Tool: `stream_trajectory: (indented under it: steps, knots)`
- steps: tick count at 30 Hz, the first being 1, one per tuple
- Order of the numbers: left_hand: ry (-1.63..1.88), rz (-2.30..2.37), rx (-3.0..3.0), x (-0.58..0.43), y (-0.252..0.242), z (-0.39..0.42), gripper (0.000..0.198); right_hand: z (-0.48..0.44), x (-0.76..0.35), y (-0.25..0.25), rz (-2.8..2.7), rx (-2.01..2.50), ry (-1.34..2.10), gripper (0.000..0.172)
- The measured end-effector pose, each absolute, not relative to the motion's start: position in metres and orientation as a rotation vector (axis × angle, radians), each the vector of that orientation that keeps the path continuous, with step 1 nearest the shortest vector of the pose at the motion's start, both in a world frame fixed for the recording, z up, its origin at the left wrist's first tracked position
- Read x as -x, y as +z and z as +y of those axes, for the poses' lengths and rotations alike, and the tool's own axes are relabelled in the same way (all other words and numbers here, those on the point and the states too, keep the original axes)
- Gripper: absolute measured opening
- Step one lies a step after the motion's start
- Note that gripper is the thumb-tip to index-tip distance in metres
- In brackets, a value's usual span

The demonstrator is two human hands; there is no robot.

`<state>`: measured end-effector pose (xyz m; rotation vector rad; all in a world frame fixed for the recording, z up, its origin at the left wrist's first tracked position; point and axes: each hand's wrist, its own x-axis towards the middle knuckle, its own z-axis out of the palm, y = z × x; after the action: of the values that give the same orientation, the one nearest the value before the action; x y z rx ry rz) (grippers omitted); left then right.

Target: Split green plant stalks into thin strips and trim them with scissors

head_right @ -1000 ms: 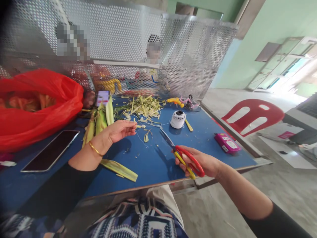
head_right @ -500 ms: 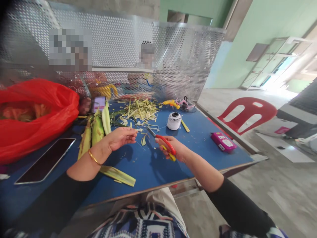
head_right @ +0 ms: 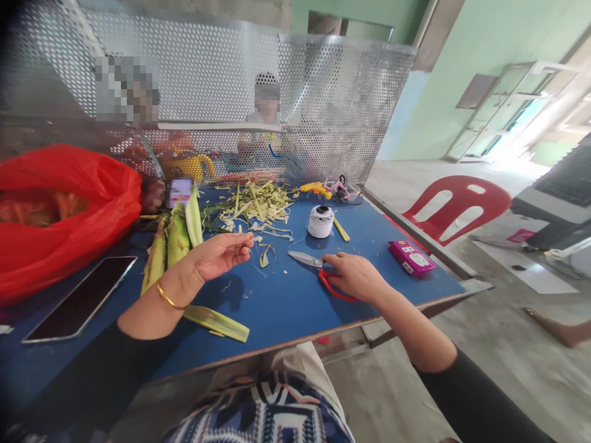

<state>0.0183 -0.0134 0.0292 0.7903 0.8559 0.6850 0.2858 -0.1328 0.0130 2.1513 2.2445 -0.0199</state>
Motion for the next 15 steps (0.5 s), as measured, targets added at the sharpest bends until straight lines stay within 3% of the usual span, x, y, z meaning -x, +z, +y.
stream_trajectory:
  steps: [5, 8, 12, 15]
  knots:
    - [0.706, 0.818, -0.756, -0.025, 0.033, -0.022, 0.019, -0.112, -0.277, 0.023, 2.467, -2.366, -0.12, 0.024]
    - [0.738, 0.76, -0.775, -0.031, 0.033, -0.027, 0.013, -0.094, -0.242, 0.02, 2.744, -2.536, -0.929, 0.024]
    - [0.839, 0.692, -0.802, -0.035, 0.032, -0.027, 0.013, -0.064, -0.188, 0.009, 2.685, -2.072, -2.326, 0.031]
    - [0.939, 0.704, -0.8, -0.032, 0.031, -0.02, 0.018, -0.043, -0.171, 0.009, 2.567, -1.91, -2.645, 0.032]
